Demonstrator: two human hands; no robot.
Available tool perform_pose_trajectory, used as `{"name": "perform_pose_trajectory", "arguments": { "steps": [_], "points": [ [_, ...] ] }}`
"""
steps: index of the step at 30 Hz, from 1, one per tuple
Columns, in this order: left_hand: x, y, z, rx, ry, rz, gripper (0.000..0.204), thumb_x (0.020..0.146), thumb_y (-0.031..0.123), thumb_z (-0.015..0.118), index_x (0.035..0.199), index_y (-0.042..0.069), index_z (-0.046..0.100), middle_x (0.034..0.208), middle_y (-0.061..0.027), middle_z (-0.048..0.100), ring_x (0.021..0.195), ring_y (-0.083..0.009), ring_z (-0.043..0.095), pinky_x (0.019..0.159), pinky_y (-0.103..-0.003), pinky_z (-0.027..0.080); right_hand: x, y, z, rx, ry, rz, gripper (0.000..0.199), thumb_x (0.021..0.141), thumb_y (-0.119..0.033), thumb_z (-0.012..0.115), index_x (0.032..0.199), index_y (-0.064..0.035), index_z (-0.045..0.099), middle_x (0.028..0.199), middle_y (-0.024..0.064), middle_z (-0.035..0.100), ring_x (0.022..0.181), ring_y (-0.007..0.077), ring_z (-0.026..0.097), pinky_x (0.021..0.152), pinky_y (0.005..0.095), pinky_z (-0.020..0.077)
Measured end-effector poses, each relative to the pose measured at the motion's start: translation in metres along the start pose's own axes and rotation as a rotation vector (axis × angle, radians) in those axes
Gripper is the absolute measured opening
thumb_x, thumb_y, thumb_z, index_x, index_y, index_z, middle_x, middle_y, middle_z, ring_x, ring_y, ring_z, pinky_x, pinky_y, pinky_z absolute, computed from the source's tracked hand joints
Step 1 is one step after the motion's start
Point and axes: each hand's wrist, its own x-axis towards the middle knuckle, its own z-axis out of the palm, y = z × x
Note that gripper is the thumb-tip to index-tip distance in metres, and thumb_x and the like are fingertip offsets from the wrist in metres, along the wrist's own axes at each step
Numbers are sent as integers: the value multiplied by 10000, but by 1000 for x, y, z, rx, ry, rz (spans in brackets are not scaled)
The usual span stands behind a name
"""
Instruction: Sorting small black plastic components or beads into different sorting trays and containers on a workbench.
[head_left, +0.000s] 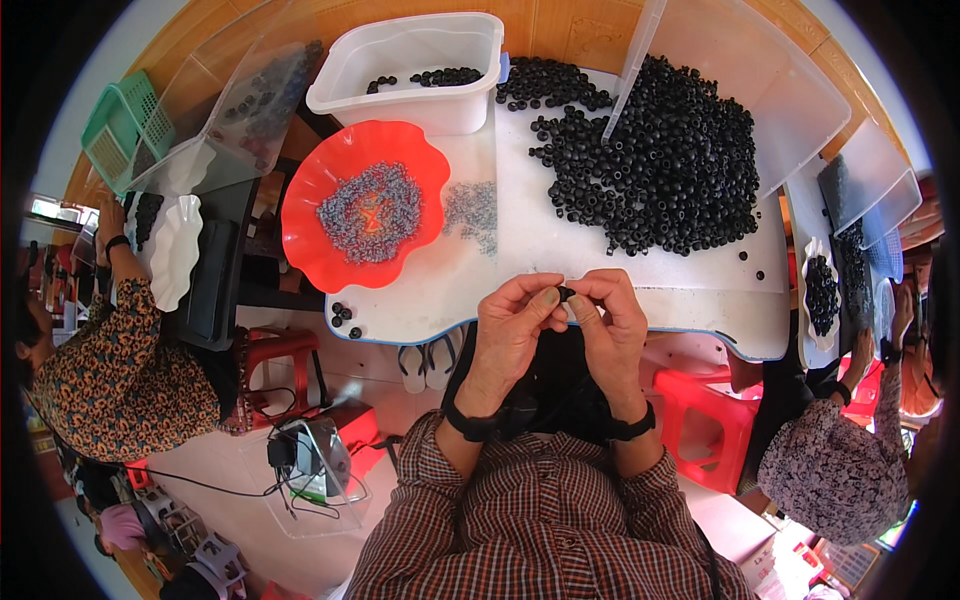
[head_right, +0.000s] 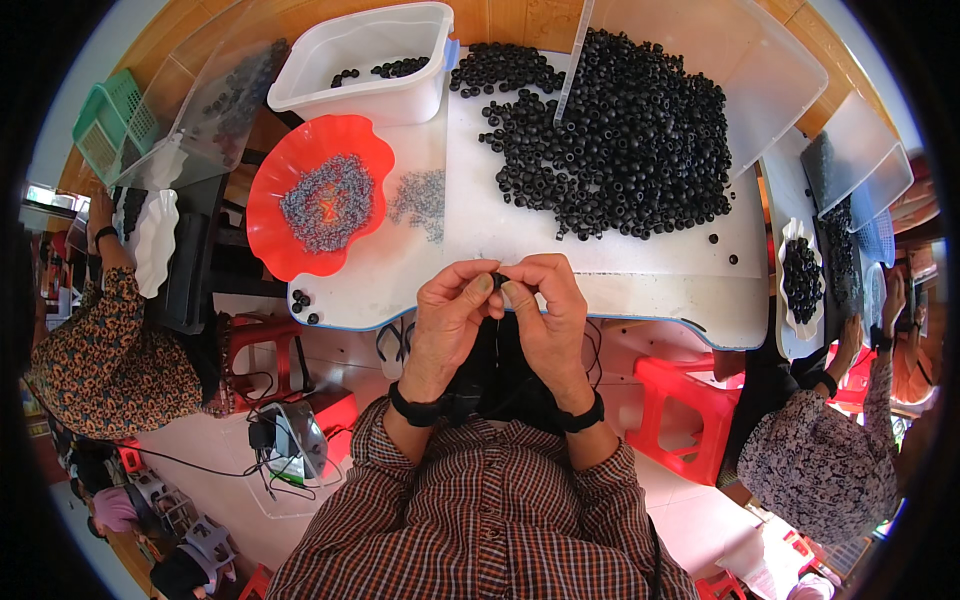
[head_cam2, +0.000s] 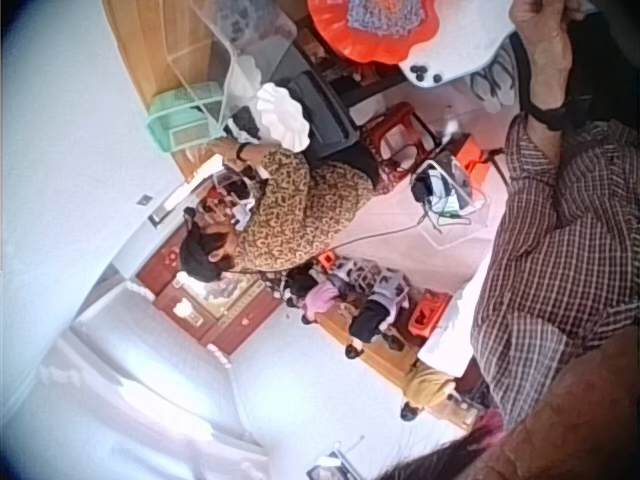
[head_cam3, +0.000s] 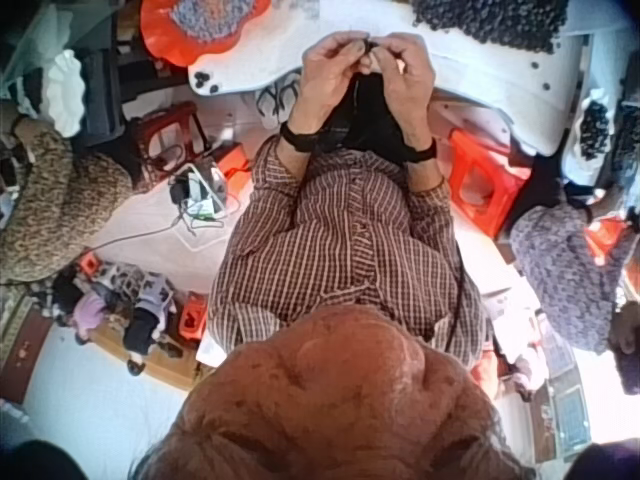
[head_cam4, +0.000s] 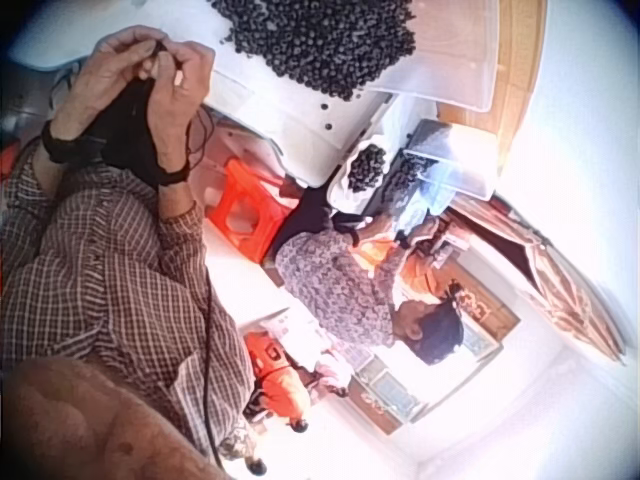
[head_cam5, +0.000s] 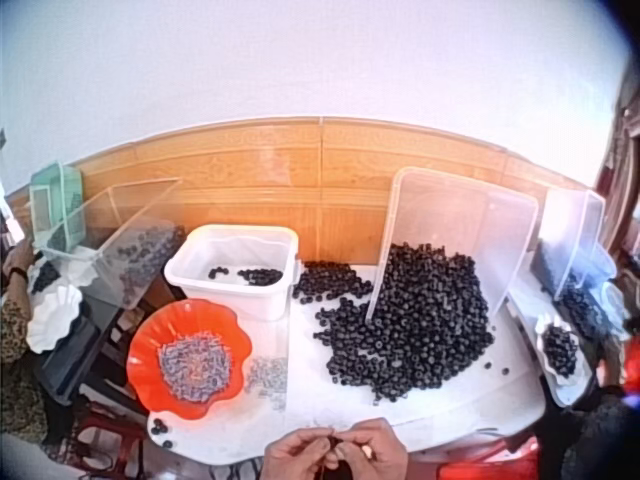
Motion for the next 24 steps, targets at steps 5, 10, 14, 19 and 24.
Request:
{"name": "perform_pose_trajectory", "arguments": {
  "steps": [5,10,14,19,24],
  "points": [
    [-4,5,6,120,92,-12,205,937,45,616,1123,-37,649,919,-99,688,750,-145,666,702,-267,578,3,-14,1,-141,-46,-57,123,865,57,628,976,5,640,970,81,555,766,154,596,653,268,512],
    [-7,12,10,174,132,-38,231,929,63,637,1126,-57,647,938,-119,691,763,-156,679,724,-269,591,3,-14,3,-259,-64,-168,115,851,61,630,955,12,633,946,102,557,737,202,602,629,295,509],
    [-7,11,10,191,128,-47,245,914,66,659,1118,-69,646,935,-121,690,760,-155,677,721,-262,590,0,-13,4,-296,-62,-168,111,842,60,635,943,16,626,927,113,560,723,229,601,621,314,505],
    [-5,8,6,209,102,-62,253,909,64,666,1125,-66,645,935,-118,692,781,-152,676,723,-259,589,-2,-14,3,-294,-69,-134,109,851,57,630,953,17,626,929,117,560,725,233,600,622,311,507],
    [-4,8,2,115,45,-71,249,942,84,620,1148,-56,639,958,-132,694,772,-166,681,718,-278,593,-2,-16,2,-213,-72,-84,182,864,61,620,1037,9,639,958,108,570,773,199,605,659,284,507]
  ]
}}
